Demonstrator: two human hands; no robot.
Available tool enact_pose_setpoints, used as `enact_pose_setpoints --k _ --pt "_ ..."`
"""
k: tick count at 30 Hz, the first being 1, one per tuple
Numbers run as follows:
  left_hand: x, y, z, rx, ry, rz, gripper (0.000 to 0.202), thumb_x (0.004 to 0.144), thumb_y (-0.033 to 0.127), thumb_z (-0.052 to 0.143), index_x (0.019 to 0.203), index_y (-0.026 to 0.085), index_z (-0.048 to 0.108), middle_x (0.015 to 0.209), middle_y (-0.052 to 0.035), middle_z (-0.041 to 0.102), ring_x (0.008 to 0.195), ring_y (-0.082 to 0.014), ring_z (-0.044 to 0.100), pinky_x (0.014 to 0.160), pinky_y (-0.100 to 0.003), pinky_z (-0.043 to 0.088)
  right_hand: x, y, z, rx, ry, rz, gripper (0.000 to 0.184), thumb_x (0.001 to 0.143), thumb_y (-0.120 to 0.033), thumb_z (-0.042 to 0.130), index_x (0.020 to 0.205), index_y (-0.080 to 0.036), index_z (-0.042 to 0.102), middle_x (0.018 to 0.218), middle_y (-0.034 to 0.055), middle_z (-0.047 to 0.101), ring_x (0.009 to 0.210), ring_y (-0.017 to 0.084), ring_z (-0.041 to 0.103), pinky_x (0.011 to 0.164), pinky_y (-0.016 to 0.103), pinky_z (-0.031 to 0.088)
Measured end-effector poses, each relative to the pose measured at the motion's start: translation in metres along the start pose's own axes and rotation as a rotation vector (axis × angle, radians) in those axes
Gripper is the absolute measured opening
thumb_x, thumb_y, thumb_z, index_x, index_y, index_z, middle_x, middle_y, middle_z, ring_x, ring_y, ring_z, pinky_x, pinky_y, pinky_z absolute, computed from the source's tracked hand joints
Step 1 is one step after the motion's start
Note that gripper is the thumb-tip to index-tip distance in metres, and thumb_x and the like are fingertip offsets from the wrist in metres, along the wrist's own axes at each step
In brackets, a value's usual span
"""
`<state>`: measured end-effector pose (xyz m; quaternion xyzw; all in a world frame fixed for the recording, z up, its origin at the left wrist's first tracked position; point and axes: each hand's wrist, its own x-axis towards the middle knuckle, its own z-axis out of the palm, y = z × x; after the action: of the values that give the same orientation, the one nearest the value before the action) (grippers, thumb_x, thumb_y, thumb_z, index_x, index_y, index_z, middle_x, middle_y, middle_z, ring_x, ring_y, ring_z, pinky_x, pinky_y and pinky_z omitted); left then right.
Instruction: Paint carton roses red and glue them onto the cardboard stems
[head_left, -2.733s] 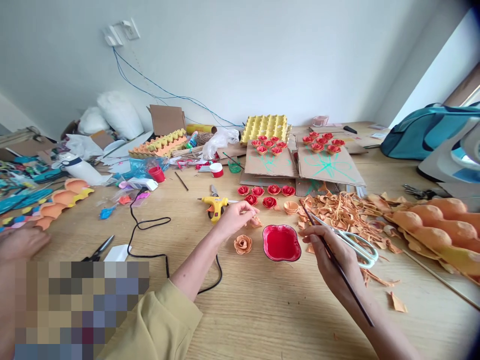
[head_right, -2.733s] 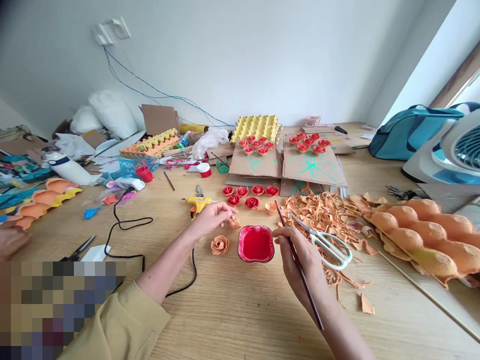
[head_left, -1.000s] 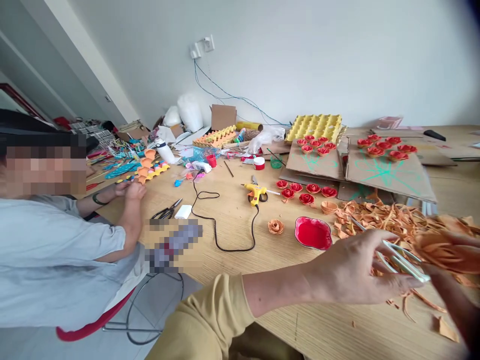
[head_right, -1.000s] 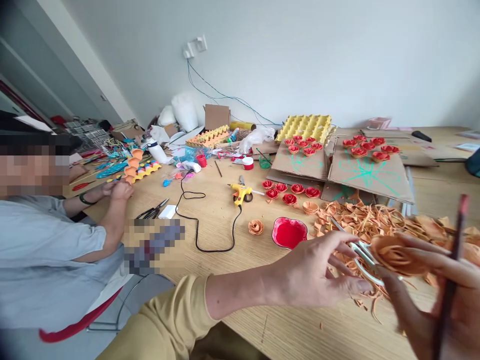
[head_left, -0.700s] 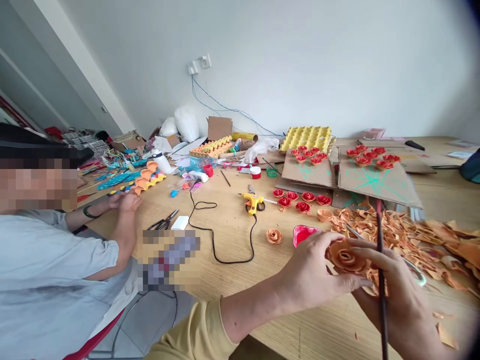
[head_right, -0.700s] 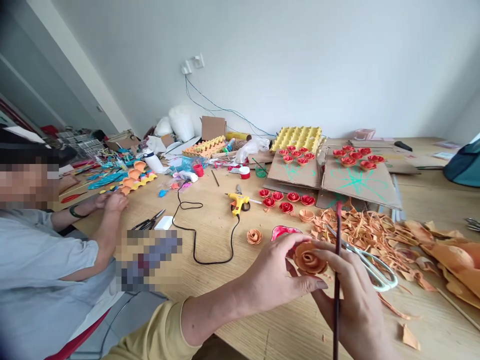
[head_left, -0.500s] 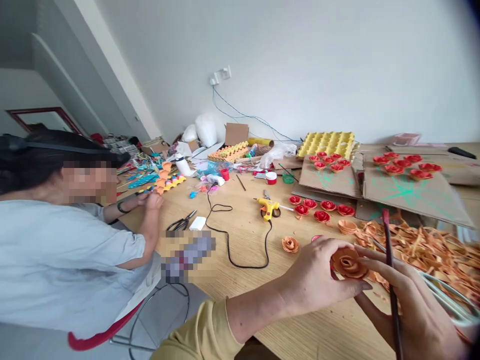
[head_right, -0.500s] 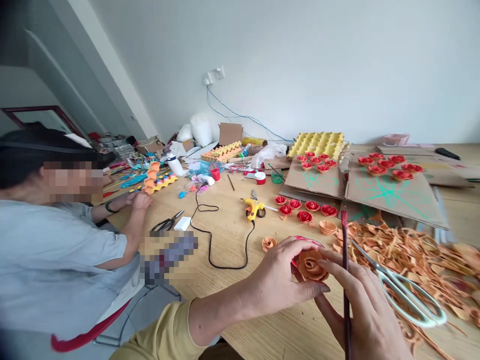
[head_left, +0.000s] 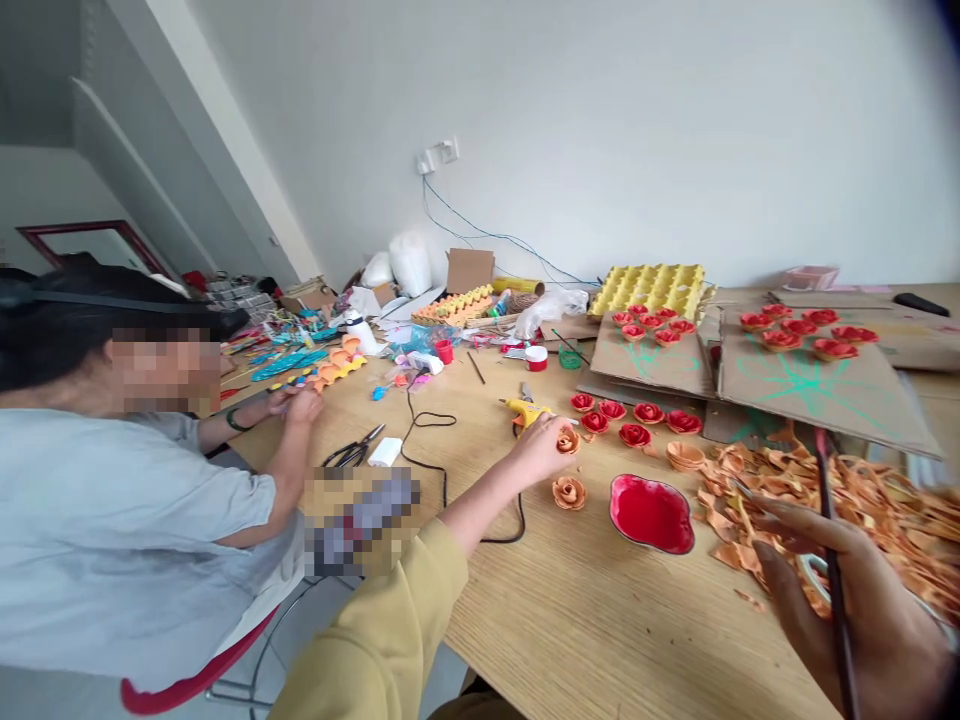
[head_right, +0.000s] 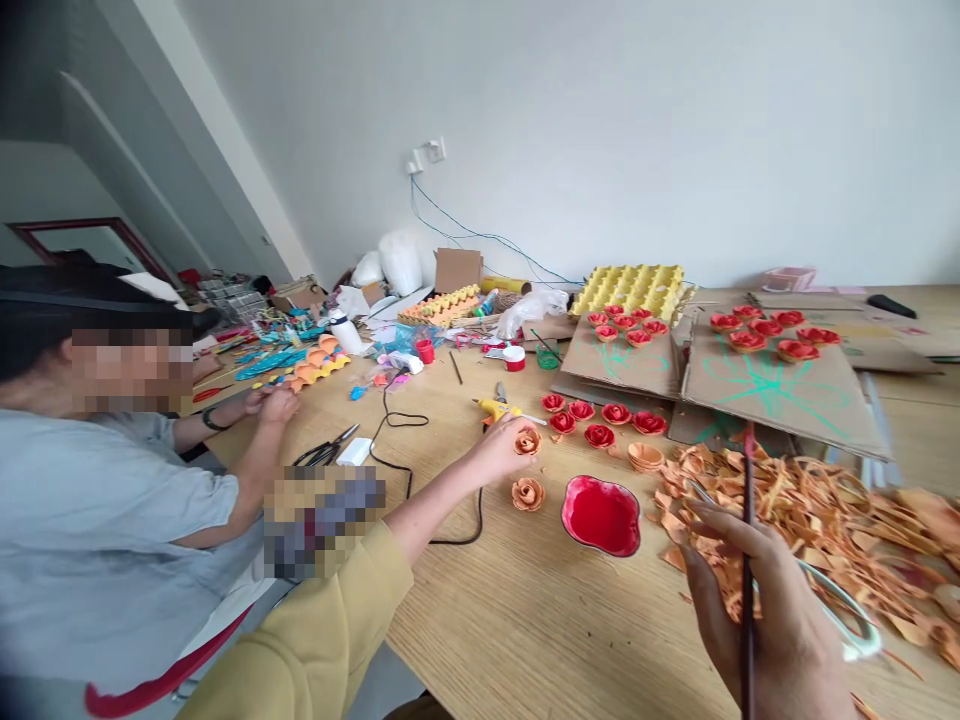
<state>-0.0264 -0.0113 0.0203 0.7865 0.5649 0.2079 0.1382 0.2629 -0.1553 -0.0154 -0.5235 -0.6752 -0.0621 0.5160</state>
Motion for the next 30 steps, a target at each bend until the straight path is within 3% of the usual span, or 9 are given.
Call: enact_pose_setpoints --k 3,8,13,18,22,25,26,30 --pt "0.005 0.000 0.005 0.070 -0.050 0.019 0.044 0.073 0.019 0.083 0.114 0.019 0.068 0.121 -0.0097 0.069 0.115 -0.0276 0.064 0.103 -0.040 0.050 0.006 -0.015 -0.006 -0.020 -0.029 -0.029 0.028 0.095 -0.038 0.059 0.119 -0.024 0.060 0.098 0.0078 0.073 0.073 0.023 0.073 0.069 0.035 0.058" --pt "0.012 0.003 0.012 0.187 -0.088 0.019 0.045 0.074 0.027 0.085 0.115 0.017 0.069 0.125 -0.0140 0.069 0.121 -0.0354 0.060 0.104 -0.049 0.047 0.008 -0.017 -0.005 -0.032 -0.022 -0.061 0.022 0.097 -0.031 0.057 0.118 -0.025 0.058 0.098 0.0062 0.072 0.081 0.024 0.074 0.074 0.034 0.058" --pt "0.017 0.007 0.019 0.235 -0.105 0.008 0.036 0.077 0.033 0.084 0.107 0.018 0.071 0.121 -0.0139 0.071 0.121 -0.0360 0.060 0.104 -0.050 0.047 0.004 -0.016 -0.004 -0.042 -0.056 -0.055 0.024 0.097 -0.035 0.055 0.119 -0.026 0.058 0.100 0.0070 0.072 0.081 0.025 0.075 0.072 0.036 0.059" --pt "0.013 0.012 0.011 0.205 -0.067 -0.008 0.048 0.074 0.032 0.086 0.116 0.018 0.068 0.127 -0.0153 0.068 0.123 -0.0368 0.059 0.103 -0.052 0.049 -0.001 -0.011 0.002 -0.033 -0.141 -0.035 0.025 0.097 -0.044 0.052 0.116 -0.029 0.059 0.097 0.0080 0.073 0.075 0.027 0.075 0.064 0.039 0.058" --pt "-0.020 0.025 -0.002 0.111 -0.019 0.040 0.036 0.085 0.025 0.074 0.119 0.017 0.064 0.129 -0.0139 0.067 0.123 -0.0298 0.061 0.108 -0.045 0.048 -0.005 -0.006 0.011 -0.023 -0.204 -0.036 0.025 0.098 -0.040 0.053 0.118 -0.026 0.058 0.100 0.0095 0.072 0.084 0.028 0.075 0.067 0.040 0.058" --pt "-0.060 0.038 -0.005 -0.025 -0.052 0.075 0.041 0.089 0.018 0.065 0.129 0.020 0.056 0.120 -0.0087 0.071 0.096 -0.0189 0.072 0.093 -0.034 0.057 -0.008 -0.006 0.016 0.003 -0.221 -0.008 0.022 0.098 -0.037 0.054 0.116 -0.024 0.058 0.103 0.0096 0.072 0.088 0.027 0.075 0.074 0.040 0.059" --pt "-0.073 0.042 -0.004 -0.171 -0.071 0.059 0.044 0.089 0.016 0.063 0.132 0.021 0.054 0.116 -0.0083 0.072 0.086 -0.0168 0.072 0.088 -0.033 0.058 -0.009 -0.008 0.018 0.021 -0.227 0.014 0.021 0.098 -0.037 0.054 0.114 -0.024 0.057 0.105 0.0098 0.072 0.089 0.027 0.074 0.078 0.041 0.059" --pt "-0.109 0.053 0.004 -0.465 -0.140 -0.063 0.060 0.086 0.011 0.058 0.143 0.020 0.042 0.131 -0.0174 0.066 0.109 -0.0225 0.071 0.085 -0.033 0.060 -0.013 -0.013 0.025 0.076 -0.269 0.139 0.021 0.100 -0.035 0.053 0.117 -0.022 0.055 0.112 0.0126 0.071 0.096 0.027 0.074 0.084 0.043 0.060"
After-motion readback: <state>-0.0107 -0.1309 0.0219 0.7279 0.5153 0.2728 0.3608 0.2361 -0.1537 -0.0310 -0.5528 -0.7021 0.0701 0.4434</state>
